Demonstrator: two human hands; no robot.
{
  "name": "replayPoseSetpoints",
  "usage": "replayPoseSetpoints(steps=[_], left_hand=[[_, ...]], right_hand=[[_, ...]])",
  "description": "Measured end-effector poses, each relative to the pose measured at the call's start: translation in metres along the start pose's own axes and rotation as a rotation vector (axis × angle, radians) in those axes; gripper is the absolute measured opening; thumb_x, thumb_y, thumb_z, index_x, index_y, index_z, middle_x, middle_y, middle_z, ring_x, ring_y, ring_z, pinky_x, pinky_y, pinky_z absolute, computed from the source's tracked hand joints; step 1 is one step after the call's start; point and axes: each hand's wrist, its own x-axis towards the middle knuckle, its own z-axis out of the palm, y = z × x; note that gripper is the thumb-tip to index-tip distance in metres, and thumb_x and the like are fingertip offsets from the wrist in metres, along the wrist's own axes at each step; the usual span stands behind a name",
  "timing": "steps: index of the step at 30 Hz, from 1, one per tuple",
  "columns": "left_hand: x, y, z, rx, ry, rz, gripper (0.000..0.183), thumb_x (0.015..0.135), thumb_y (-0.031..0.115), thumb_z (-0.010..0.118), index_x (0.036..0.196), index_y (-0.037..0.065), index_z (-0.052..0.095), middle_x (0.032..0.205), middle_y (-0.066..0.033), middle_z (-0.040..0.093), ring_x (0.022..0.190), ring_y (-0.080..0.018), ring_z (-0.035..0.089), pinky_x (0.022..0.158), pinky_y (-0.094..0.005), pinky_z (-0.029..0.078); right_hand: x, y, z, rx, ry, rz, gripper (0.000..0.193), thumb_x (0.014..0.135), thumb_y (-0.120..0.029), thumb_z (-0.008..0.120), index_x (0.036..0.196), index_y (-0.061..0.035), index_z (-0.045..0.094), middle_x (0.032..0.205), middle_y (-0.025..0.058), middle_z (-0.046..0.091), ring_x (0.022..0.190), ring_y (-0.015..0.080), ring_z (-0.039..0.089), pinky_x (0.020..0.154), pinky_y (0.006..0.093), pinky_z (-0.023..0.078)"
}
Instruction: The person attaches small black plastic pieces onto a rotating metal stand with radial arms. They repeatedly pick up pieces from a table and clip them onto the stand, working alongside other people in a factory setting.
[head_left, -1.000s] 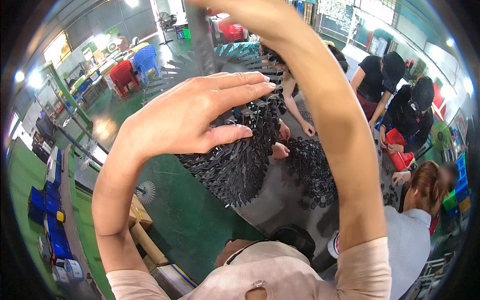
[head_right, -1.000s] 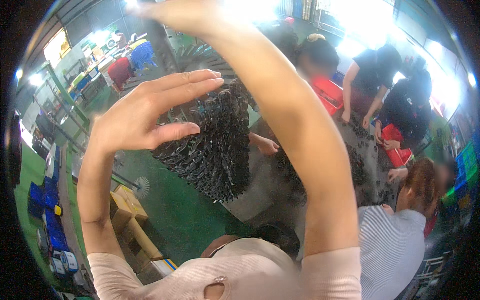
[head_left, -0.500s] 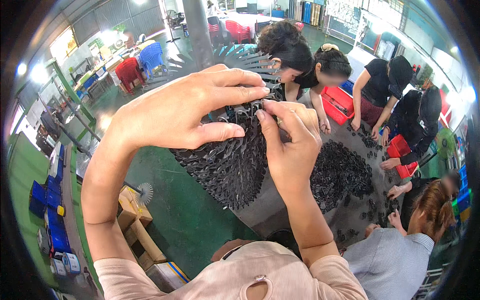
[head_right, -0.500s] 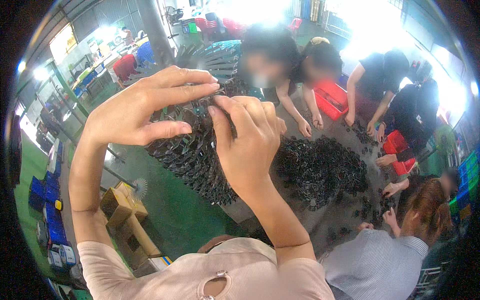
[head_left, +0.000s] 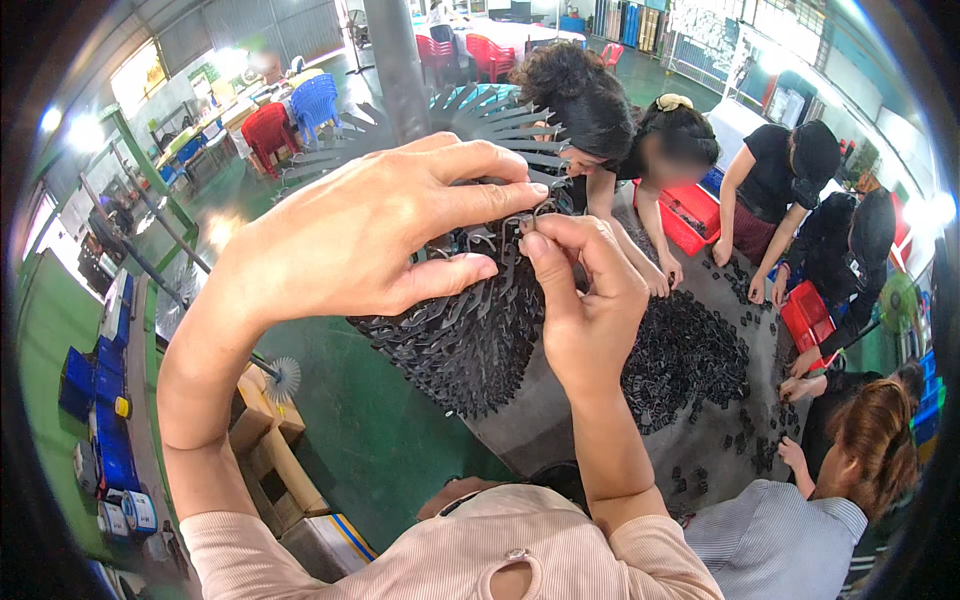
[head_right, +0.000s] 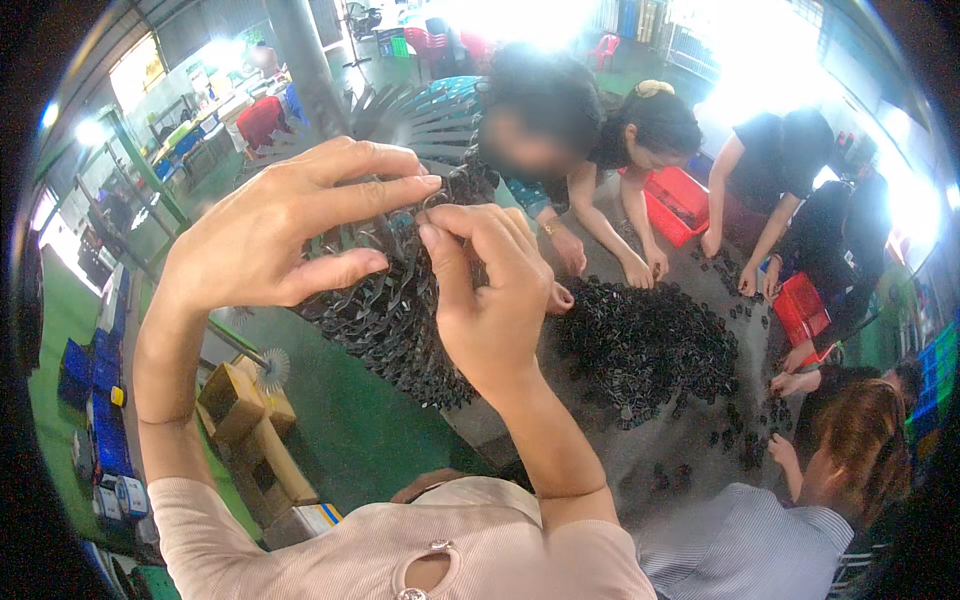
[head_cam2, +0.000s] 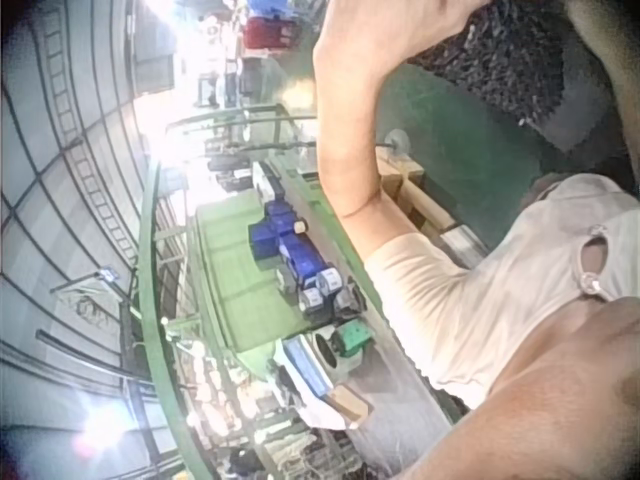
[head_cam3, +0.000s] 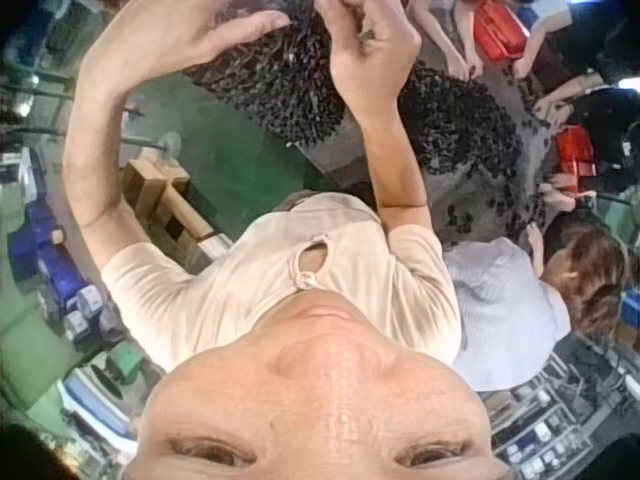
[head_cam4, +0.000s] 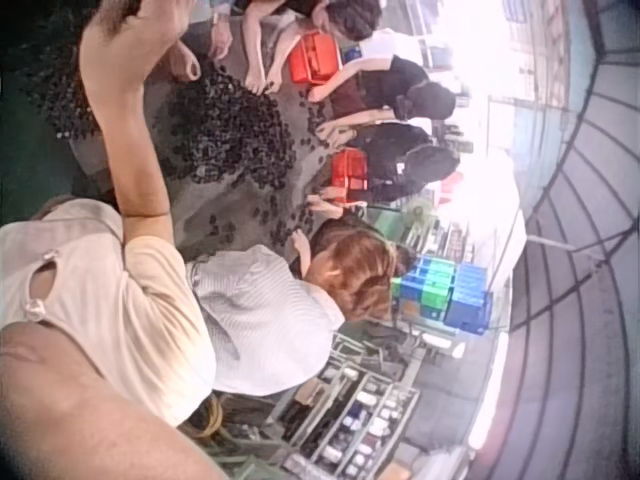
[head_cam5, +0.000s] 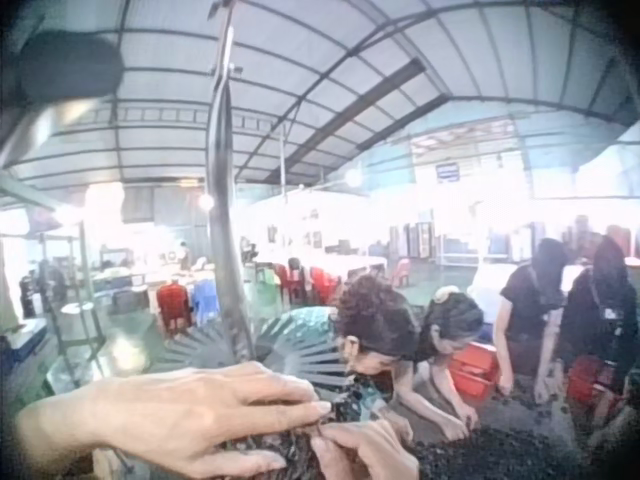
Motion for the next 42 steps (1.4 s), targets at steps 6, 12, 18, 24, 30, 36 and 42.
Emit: replayPoseSetpoints(steps=[6,12,18,24,30,36,42], left_hand=[[0.003,0.001,0.001,-0.006,0.021,0.011,0.051,0.080,0.017,0.063,0.129,0.005,0.056,0.126,-0.0181,0.056,0.110,-0.0376,0.057,0.094,-0.0443,0.047],[0.008,0.001,0.003,-0.048,0.045,0.021,0.052,0.079,0.017,0.063,0.129,0.005,0.057,0.127,-0.0184,0.056,0.112,-0.0374,0.056,0.096,-0.0437,0.046],[0.000,-0.014,-0.001,-0.080,0.021,-0.036,0.052,0.082,0.019,0.063,0.132,0.007,0.055,0.131,-0.0171,0.054,0.119,-0.0354,0.053,0.103,-0.0424,0.042],[-0.005,-0.020,0.002,-0.108,0.033,0.011,0.057,0.081,0.021,0.065,0.134,0.006,0.052,0.136,-0.0171,0.051,0.125,-0.0360,0.050,0.105,-0.0423,0.041],[-0.004,-0.016,-0.001,-0.095,-0.052,-0.041,0.070,0.079,0.029,0.070,0.139,0.004,0.044,0.140,-0.0187,0.047,0.130,-0.0368,0.046,0.107,-0.0438,0.038],[0.002,-0.003,-0.002,-0.009,-0.039,-0.090,0.075,0.077,0.038,0.073,0.137,0.001,0.045,0.138,-0.0215,0.048,0.127,-0.0383,0.047,0.106,-0.0442,0.039],[0.018,0.012,0.018,0.115,0.077,-0.197,0.053,0.079,0.014,0.071,0.127,-0.001,0.054,0.126,-0.0199,0.057,0.113,-0.0376,0.056,0.096,-0.0421,0.047]], right_hand=[[0.002,0.008,-0.014,0.234,-0.125,0.146,0.007,0.086,-0.002,0.065,0.092,-0.0001,0.066,0.085,0.0050,0.067,0.075,0.0114,0.057,0.068,0.0251,0.045],[0.002,0.009,-0.030,0.391,-0.153,0.236,0.007,0.086,0.000,0.065,0.093,0.0013,0.066,0.089,0.0058,0.068,0.080,0.0105,0.060,0.073,0.0238,0.048],[0.006,0.031,-0.085,0.116,-0.015,0.301,0.011,0.087,-0.004,0.066,0.094,0.0040,0.066,0.090,0.0059,0.066,0.079,0.0108,0.060,0.077,0.0240,0.046],[0.005,0.080,-0.150,-1.311,0.079,0.293,0.020,0.082,-0.014,0.068,0.100,-0.0066,0.069,0.100,0.0101,0.064,0.094,0.0278,0.061,0.083,0.0358,0.048],[0.008,0.023,-0.031,-0.437,0.021,-0.228,0.015,0.079,-0.005,0.072,0.094,-0.0047,0.071,0.090,0.0079,0.066,0.084,0.0218,0.062,0.078,0.0323,0.047],[0.010,0.019,0.013,-0.461,0.176,-0.297,0.016,0.077,-0.009,0.075,0.092,-0.0073,0.070,0.085,0.0051,0.065,0.080,0.0219,0.059,0.072,0.0338,0.044],[0.012,0.026,0.020,-0.420,0.187,-0.202,0.013,0.078,-0.010,0.073,0.090,-0.0104,0.067,0.085,0.0048,0.065,0.076,0.0219,0.058,0.070,0.0347,0.041]])
